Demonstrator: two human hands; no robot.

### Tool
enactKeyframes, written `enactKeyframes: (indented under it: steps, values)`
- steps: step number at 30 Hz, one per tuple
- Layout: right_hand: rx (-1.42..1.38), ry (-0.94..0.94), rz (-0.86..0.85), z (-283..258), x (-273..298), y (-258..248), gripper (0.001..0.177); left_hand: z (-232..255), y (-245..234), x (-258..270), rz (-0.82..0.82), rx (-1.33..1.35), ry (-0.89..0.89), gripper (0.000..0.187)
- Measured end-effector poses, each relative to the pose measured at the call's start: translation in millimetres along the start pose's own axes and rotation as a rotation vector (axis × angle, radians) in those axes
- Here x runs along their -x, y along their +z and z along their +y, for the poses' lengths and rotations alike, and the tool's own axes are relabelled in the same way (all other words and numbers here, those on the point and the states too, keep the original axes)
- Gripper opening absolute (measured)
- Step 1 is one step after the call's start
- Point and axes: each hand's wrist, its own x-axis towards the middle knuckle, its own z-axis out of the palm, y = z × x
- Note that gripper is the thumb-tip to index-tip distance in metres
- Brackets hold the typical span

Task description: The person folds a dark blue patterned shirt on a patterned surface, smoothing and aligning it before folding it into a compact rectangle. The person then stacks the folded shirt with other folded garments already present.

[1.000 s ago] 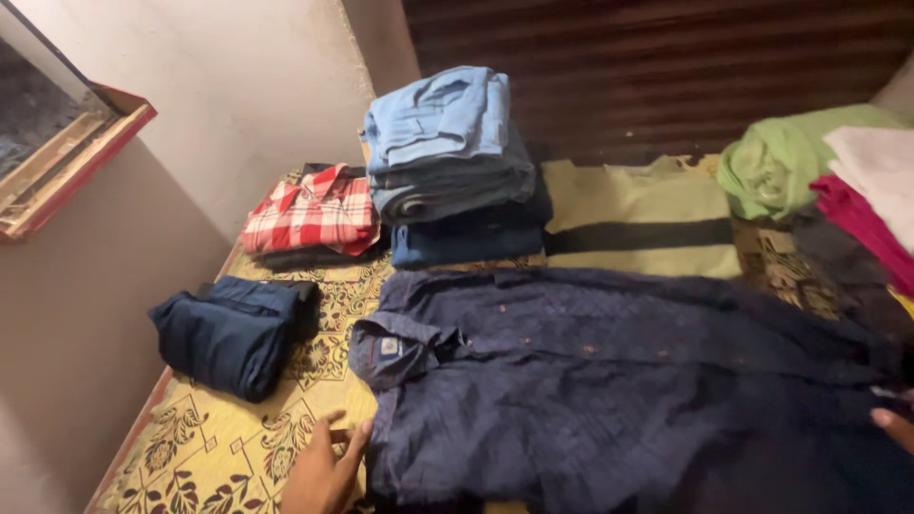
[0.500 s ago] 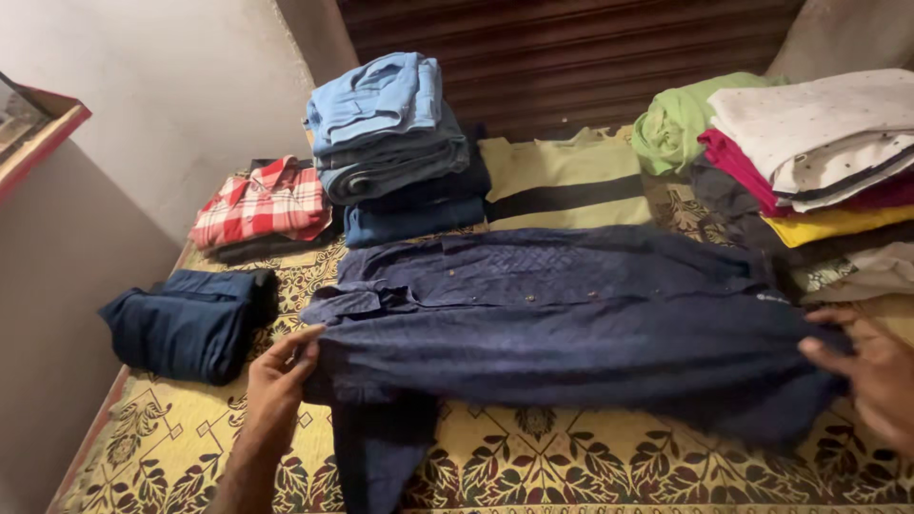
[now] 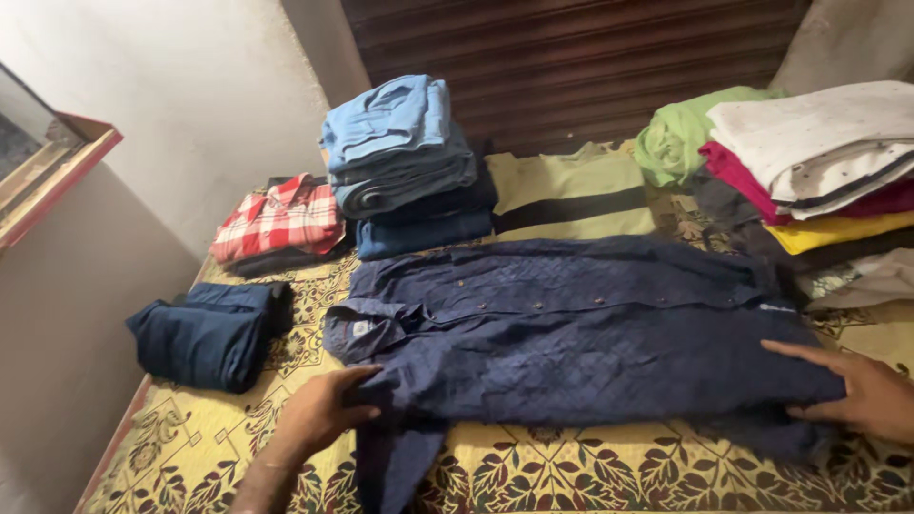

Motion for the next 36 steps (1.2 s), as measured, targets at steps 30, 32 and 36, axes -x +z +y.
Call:
enactKeyframes:
  steps: [30,32,36]
  values:
    - [0.192,0.028,-0.268,-13.0,-43.5,-41.6,0.074,4.4,-23.0,-32.2,0.041,-0.276,0.136,0.035]
    - [0.32,-0.012,-0.097,-14.7,-52.7,-55.5,0.057,12.2,-47.5,-29.7,0.143,-0.331,0.027,0.02]
    - [0.403,-0.093,0.334,-30.3,-72.3,-89.6,0.034,41.4,-97.9,-31.9,0.513,-0.475,0.235,0.016]
